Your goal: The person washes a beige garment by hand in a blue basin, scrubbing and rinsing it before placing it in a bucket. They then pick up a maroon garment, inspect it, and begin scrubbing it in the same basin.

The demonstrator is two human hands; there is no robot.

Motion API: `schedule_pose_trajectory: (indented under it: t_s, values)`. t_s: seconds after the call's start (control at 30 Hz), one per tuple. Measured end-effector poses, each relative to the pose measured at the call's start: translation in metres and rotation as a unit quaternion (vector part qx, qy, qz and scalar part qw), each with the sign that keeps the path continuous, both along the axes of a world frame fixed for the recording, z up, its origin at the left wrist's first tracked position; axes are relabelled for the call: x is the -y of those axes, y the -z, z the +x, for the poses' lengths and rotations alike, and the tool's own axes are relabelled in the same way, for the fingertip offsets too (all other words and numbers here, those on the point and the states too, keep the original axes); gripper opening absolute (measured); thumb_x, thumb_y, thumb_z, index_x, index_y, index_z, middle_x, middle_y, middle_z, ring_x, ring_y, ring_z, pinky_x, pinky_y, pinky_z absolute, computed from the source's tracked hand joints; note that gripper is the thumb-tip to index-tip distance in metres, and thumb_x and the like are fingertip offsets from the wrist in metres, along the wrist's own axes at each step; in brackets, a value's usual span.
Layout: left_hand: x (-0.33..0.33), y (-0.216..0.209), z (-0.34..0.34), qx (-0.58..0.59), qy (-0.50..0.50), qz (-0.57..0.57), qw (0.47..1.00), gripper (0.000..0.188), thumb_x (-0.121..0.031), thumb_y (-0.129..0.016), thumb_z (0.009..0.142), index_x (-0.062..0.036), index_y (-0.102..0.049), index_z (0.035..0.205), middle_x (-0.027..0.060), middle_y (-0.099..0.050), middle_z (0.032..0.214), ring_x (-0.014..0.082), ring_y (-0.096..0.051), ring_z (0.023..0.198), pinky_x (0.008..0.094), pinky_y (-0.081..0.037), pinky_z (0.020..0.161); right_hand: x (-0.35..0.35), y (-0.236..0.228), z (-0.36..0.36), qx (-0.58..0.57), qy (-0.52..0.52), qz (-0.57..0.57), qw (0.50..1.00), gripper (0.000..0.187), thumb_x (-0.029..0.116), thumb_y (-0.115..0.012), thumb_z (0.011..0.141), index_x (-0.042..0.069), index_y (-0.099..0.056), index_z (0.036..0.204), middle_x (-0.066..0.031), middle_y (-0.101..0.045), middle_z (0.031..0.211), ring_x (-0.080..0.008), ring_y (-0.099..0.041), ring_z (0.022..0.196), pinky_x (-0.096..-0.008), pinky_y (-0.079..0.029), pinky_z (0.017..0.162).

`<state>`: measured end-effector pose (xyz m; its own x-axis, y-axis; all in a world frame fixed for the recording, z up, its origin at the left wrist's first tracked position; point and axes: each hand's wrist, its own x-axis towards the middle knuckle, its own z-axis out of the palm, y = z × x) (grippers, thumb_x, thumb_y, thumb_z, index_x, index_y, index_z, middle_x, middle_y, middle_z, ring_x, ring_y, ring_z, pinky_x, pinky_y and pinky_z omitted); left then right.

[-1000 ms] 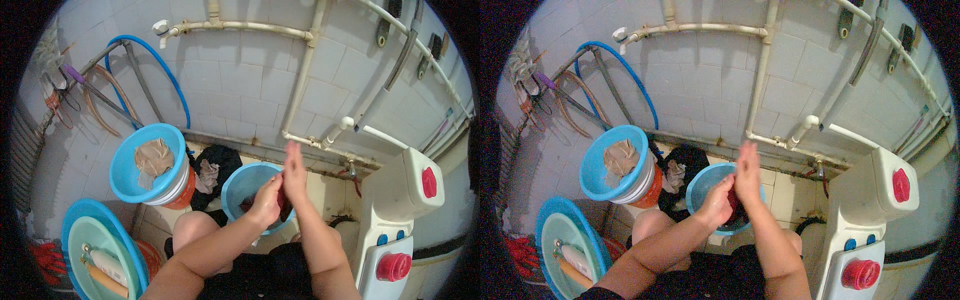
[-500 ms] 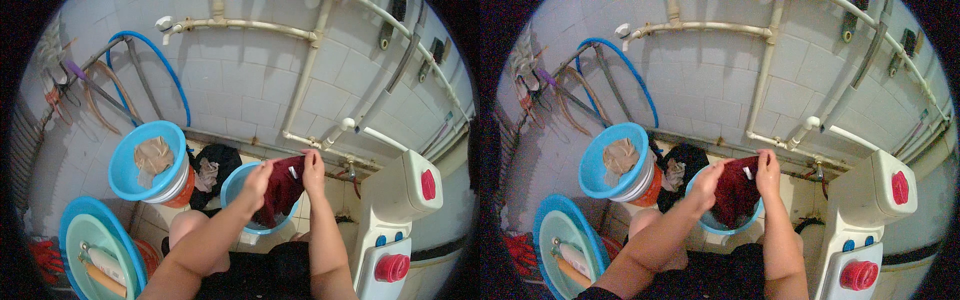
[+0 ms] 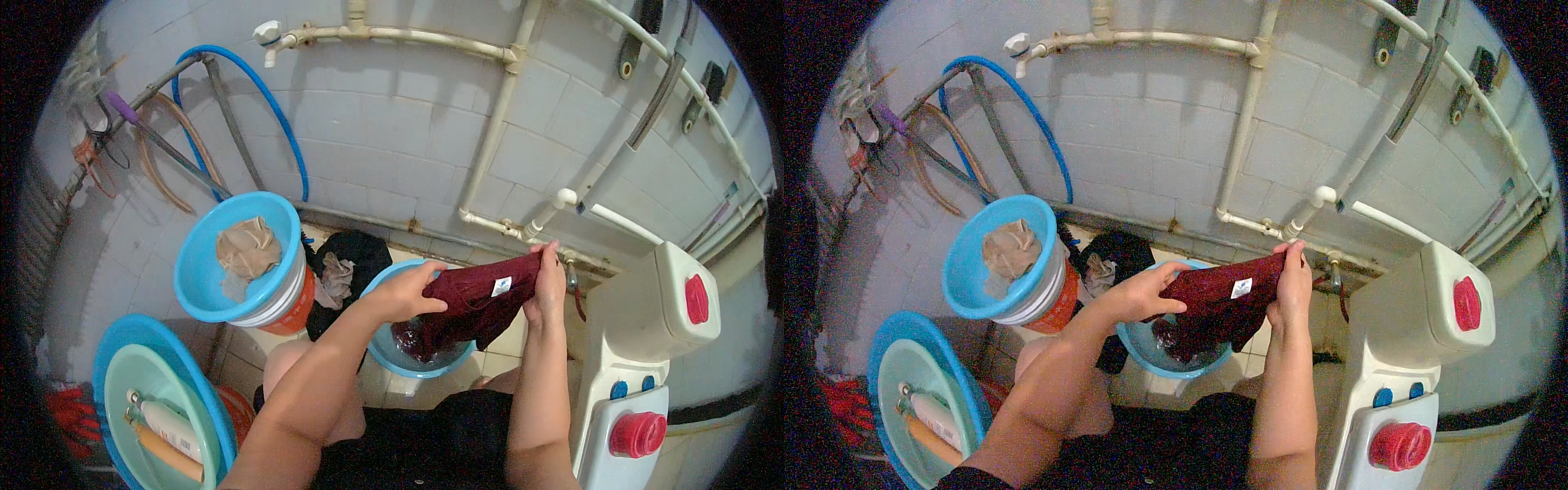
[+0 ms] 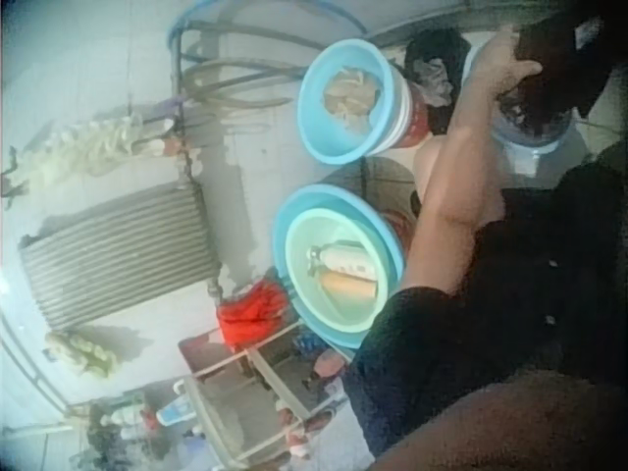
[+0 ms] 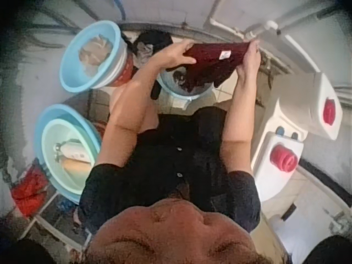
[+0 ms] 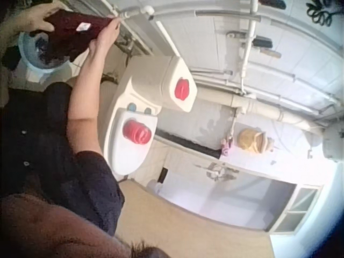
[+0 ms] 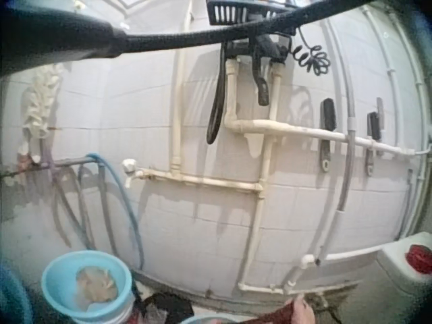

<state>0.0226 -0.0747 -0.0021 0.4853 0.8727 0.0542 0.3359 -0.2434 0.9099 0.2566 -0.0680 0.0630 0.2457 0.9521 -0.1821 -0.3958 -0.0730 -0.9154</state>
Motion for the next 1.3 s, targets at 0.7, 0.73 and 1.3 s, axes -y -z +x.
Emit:
schedule_pose_trajectory:
  t_s: [0.7,0.73,1.3]
  values:
    - [-0.003,-0.072,-0.022,0.640,-0.101,-0.142,0.749,0.024,-0.022,-0.049,0.092,-0.0078,-0.049,0.112,0.0031,-0.059,0.097,0.0157,-0.058,0.089,0.0321,-0.047,0.081,0.013,0.019,0.008,0.220,-0.350,0.021,0.910,0.039,0.011,-0.071,0.075,0.001,-0.054,0.109,-0.0036,-0.062,0.094,-0.0133,-0.055,0.089,-0.0286,-0.044,0.082]
    - [-0.003,-0.072,-0.022,0.637,-0.119,-0.151,0.746,0.026,-0.023,-0.049,0.092,-0.0074,-0.048,0.113,0.0037,-0.059,0.098,0.0157,-0.057,0.090,0.0314,-0.046,0.081,0.016,0.021,0.003,0.154,-0.310,0.050,0.937,0.036,0.013,-0.070,0.077,0.001,-0.055,0.107,-0.0045,-0.061,0.095,-0.0136,-0.056,0.087,-0.0292,-0.044,0.081]
    - [-0.007,-0.027,0.031,0.596,-0.175,-0.305,0.721,0.047,-0.037,-0.036,0.095,-0.0047,-0.040,0.129,0.0115,-0.044,0.130,0.0213,-0.041,0.121,0.0349,-0.034,0.100,0.054,0.025,-0.107,0.360,-0.163,0.354,0.848,0.052,0.005,-0.049,0.082,0.009,-0.038,0.133,-0.0138,-0.031,0.141,-0.0300,-0.019,0.134,-0.0421,-0.014,0.108]
